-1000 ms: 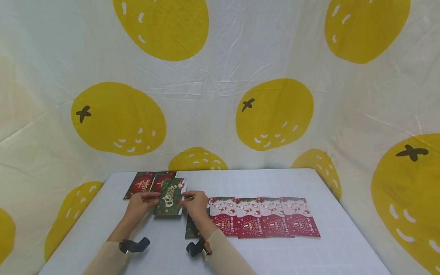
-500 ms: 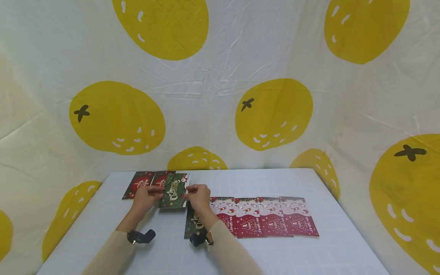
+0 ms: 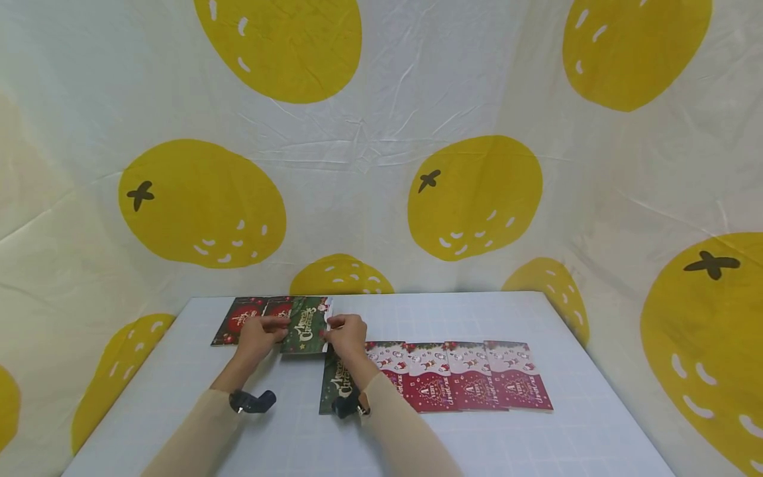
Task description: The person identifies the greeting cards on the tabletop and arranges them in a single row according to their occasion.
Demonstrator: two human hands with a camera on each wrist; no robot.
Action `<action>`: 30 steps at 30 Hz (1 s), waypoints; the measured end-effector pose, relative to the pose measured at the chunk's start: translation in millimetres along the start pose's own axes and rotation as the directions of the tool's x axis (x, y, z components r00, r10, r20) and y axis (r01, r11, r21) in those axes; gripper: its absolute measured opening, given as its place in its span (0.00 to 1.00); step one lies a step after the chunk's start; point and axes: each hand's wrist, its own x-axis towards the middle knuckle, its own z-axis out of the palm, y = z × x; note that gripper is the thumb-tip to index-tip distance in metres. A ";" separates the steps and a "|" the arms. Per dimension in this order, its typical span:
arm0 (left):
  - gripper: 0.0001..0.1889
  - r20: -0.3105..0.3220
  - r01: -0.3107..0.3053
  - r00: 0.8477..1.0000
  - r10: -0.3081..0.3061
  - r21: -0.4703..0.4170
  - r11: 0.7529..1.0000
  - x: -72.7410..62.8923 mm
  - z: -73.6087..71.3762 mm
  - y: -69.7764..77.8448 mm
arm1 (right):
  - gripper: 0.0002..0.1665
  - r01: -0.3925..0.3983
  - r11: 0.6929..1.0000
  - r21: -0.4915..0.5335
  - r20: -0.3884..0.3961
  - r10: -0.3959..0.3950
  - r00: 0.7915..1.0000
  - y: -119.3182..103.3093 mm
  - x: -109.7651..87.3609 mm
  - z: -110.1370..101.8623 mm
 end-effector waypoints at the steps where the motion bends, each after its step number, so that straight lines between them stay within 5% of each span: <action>1: 0.12 0.002 -0.001 1.000 0.001 0.004 1.000 0.6 0.5 0.2 | 0.17 0.000 1.000 -0.004 -0.001 0.000 1.000 -0.2 0.8 0.1; 11: 0.15 0.015 -0.025 1.000 0.023 0.138 0.990 13.6 5.8 5.5 | 0.18 -0.019 0.997 -0.070 -0.034 0.017 0.999 0.9 13.3 2.6; 30: 0.13 0.057 -0.091 0.995 0.081 0.211 0.973 29.9 22.5 0.4 | 0.20 -0.069 0.985 -0.158 -0.036 0.064 0.997 2.3 30.6 4.3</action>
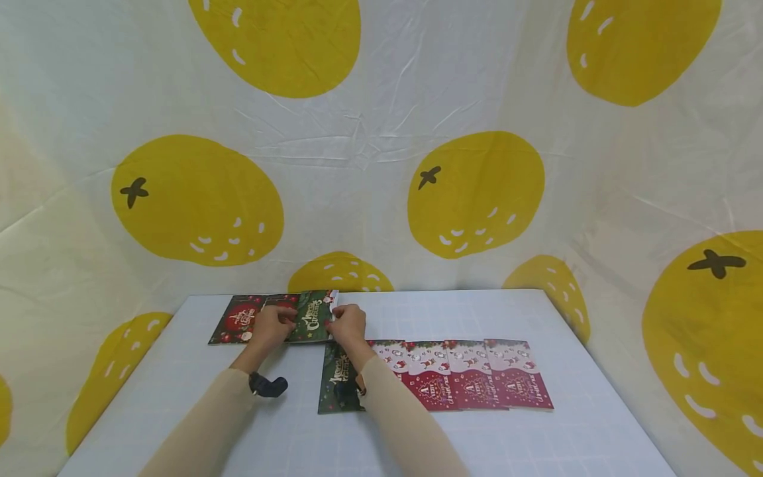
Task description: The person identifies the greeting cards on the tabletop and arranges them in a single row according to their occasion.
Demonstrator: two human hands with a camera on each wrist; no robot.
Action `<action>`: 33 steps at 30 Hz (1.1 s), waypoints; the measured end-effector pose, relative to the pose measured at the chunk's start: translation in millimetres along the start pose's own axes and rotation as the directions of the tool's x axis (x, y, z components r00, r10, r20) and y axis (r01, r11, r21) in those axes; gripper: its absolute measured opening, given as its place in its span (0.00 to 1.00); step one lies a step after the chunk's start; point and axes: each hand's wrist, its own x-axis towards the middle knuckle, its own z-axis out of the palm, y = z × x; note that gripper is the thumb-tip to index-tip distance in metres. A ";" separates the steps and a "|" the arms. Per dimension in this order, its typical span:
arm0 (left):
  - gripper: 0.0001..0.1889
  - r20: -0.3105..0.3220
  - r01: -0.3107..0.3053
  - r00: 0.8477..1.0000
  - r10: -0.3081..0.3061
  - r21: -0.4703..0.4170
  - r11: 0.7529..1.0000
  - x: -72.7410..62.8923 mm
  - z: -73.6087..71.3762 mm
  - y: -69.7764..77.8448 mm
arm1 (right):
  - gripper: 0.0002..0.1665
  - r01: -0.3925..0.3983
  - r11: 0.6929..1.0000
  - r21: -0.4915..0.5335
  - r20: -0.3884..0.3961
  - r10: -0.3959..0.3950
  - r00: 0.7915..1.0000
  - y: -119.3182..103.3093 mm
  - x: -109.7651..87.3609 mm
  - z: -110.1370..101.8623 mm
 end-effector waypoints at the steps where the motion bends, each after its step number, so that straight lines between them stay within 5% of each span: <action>1: 0.13 0.000 -0.003 1.000 0.003 0.003 1.000 0.4 0.5 0.1 | 0.20 0.001 1.000 -0.001 0.000 -0.001 1.000 0.7 0.8 0.3; 20: 0.13 0.018 0.001 1.000 -0.002 0.056 0.998 4.8 6.9 0.7 | 0.24 -0.008 0.997 -0.076 0.000 0.008 1.000 2.2 1.3 0.9; 33: 0.13 -0.027 -0.018 0.999 0.020 0.055 0.998 5.4 12.7 -2.1 | 0.25 0.008 0.992 -0.125 0.006 -0.007 1.000 6.9 6.2 3.7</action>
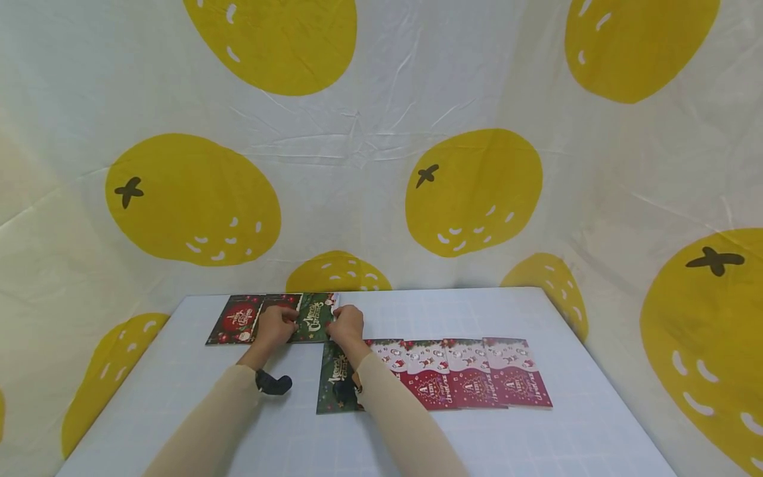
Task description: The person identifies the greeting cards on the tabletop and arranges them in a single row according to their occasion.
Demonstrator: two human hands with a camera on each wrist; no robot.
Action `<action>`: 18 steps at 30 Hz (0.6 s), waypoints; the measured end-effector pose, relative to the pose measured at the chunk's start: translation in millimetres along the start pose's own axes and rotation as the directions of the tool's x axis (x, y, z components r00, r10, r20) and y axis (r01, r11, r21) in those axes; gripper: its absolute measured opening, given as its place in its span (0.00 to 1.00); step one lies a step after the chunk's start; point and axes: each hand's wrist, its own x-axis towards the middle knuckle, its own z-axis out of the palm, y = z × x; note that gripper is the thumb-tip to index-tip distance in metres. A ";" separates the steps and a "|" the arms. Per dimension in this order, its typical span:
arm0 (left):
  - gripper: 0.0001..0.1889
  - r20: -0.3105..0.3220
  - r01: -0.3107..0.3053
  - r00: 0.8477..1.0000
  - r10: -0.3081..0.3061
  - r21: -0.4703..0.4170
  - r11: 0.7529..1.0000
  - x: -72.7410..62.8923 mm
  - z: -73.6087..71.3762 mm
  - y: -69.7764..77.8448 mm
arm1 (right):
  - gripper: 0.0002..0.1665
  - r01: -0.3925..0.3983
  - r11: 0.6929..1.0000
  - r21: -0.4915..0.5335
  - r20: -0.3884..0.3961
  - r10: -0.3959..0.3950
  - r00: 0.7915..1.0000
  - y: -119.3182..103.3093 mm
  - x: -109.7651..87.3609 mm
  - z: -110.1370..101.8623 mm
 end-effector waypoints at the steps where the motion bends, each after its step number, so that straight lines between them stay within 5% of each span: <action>1: 0.13 0.000 0.003 1.000 -0.003 -0.002 1.000 -0.2 0.3 0.1 | 0.25 0.001 1.000 -0.003 -0.001 -0.001 1.000 0.4 0.4 0.4; 18: 0.13 0.010 0.025 1.000 -0.025 -0.028 0.999 -0.6 3.7 -4.2 | 0.27 0.024 0.999 -0.047 0.007 -0.024 1.000 1.0 2.6 2.0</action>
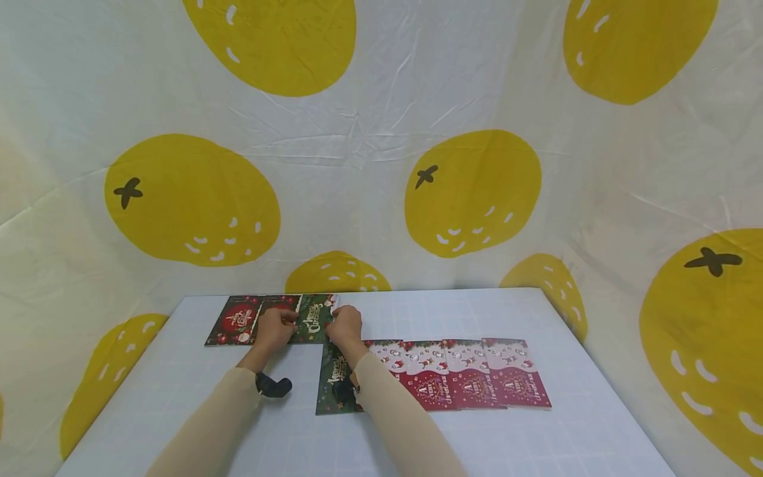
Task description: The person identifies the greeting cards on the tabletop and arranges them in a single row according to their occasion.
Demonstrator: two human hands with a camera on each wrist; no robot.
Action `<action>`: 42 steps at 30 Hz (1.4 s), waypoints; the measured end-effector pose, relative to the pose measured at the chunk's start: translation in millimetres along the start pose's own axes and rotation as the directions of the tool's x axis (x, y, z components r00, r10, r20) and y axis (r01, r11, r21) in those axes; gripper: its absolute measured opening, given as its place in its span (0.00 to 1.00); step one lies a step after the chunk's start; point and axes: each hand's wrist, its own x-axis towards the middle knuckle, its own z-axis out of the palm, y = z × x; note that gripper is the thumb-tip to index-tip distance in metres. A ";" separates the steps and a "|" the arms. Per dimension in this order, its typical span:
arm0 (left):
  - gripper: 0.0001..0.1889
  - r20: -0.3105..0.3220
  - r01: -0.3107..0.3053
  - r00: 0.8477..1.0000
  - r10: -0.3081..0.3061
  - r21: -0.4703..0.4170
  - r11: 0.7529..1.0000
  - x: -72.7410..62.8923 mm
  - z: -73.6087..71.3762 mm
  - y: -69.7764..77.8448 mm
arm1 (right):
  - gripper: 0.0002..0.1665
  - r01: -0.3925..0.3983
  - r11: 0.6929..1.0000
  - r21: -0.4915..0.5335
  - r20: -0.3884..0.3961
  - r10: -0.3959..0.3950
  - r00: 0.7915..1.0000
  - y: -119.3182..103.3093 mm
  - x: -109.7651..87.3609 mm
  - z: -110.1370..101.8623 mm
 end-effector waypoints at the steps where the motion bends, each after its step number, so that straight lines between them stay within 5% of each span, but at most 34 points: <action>1: 0.13 0.001 0.000 1.000 0.000 0.000 1.000 0.2 0.2 -0.4 | 0.27 0.004 1.000 0.000 0.000 -0.004 1.000 0.4 0.1 0.4; 42: 0.14 0.046 0.000 0.999 -0.002 0.028 1.000 -0.2 -0.2 1.7 | 0.27 -0.001 0.998 -0.061 0.003 0.001 1.000 1.2 1.2 3.9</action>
